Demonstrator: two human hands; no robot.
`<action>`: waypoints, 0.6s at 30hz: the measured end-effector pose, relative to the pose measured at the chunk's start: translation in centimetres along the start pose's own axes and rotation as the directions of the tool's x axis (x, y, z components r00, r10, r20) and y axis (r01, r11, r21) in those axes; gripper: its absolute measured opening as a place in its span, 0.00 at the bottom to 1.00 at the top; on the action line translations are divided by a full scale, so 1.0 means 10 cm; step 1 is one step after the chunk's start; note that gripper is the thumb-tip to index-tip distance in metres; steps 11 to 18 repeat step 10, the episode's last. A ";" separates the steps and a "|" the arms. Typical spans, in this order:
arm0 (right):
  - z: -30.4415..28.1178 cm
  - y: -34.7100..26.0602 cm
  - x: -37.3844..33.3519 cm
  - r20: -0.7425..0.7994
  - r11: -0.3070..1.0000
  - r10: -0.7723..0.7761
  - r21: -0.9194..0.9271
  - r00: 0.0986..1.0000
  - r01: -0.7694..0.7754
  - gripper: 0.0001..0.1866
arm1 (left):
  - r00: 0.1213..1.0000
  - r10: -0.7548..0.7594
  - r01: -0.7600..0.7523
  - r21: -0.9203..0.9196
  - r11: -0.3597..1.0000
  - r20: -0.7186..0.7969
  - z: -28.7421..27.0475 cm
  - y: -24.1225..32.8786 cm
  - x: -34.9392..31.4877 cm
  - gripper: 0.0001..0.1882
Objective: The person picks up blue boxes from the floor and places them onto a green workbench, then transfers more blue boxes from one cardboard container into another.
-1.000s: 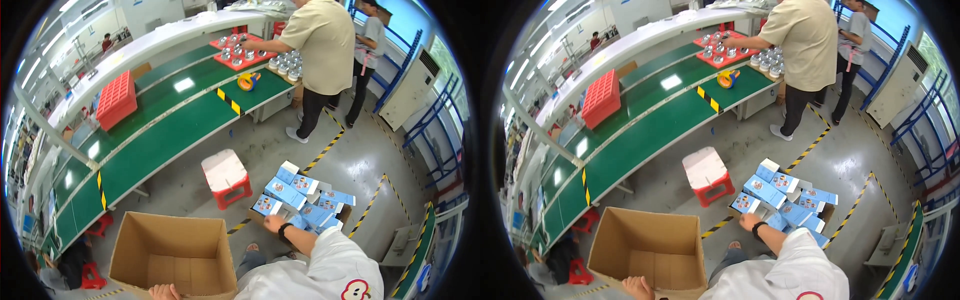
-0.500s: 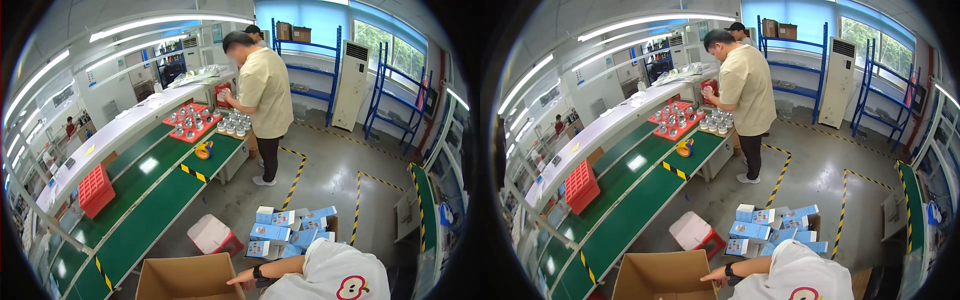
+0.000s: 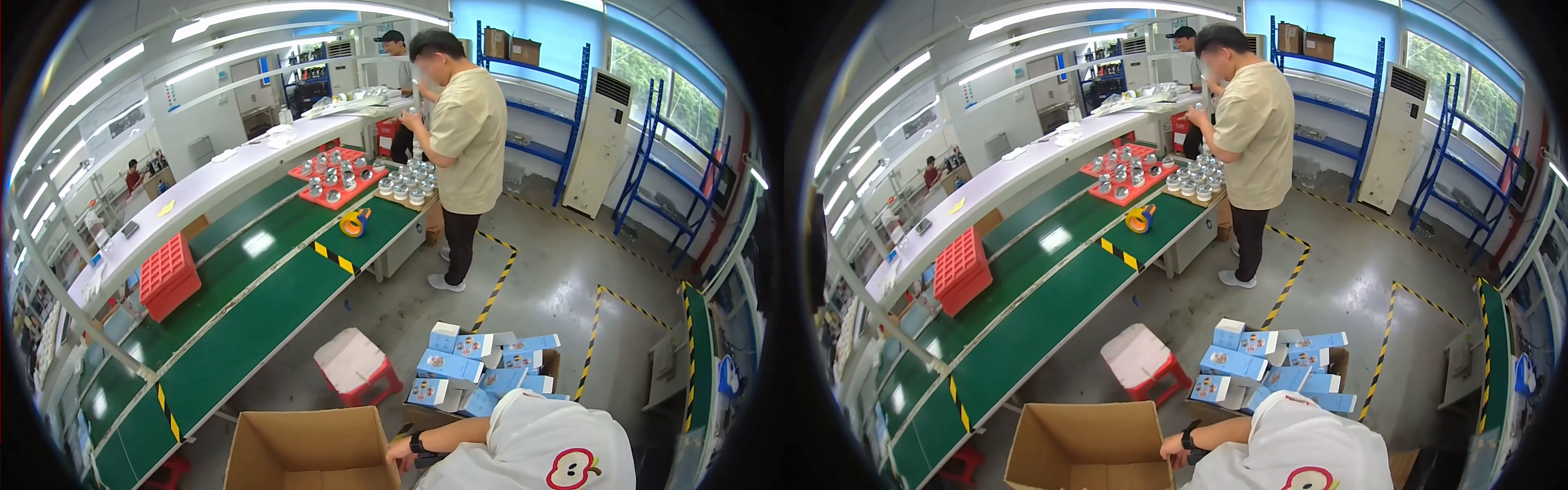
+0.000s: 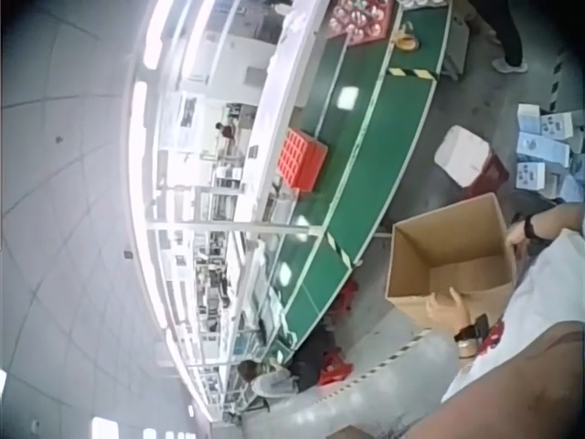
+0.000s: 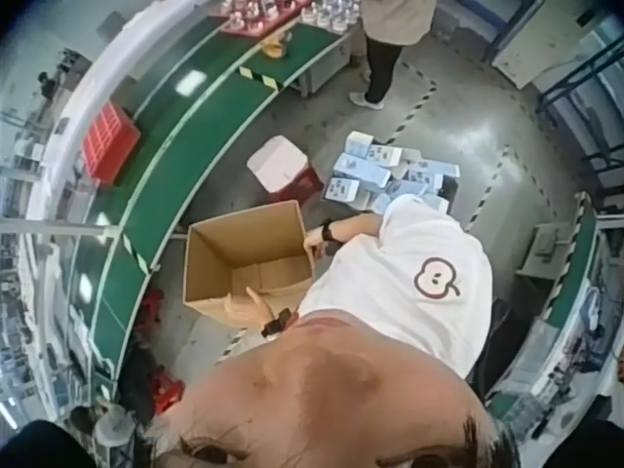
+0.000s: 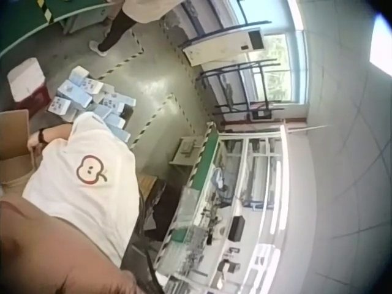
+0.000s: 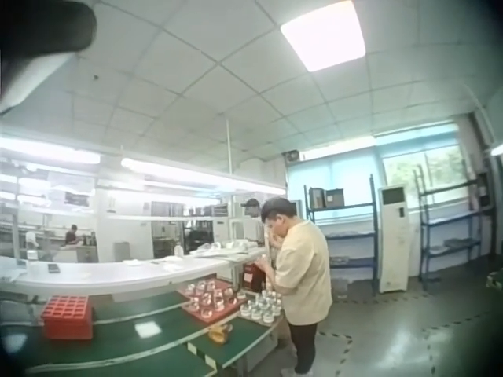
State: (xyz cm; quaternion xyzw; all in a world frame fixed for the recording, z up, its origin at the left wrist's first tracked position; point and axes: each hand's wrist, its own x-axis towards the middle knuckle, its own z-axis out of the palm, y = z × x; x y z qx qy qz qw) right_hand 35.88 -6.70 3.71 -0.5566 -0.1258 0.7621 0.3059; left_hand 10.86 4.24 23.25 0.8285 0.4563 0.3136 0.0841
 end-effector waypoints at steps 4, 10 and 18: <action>0.11 0.13 0.16 -0.097 0.998 0.044 -0.035 0.994 -0.048 0.24 | 0.900 -0.430 0.428 -0.315 0.847 0.068 0.18 -0.20 -0.59 0.46; 0.31 0.05 0.13 -0.163 0.986 0.089 -0.123 0.983 -0.109 0.26 | 0.753 -0.481 0.650 -0.389 0.653 0.449 0.30 0.04 -0.63 0.50; 0.31 0.05 0.13 -0.163 0.986 0.089 -0.123 0.983 -0.109 0.26 | 0.753 -0.481 0.650 -0.389 0.653 0.449 0.30 0.04 -0.63 0.50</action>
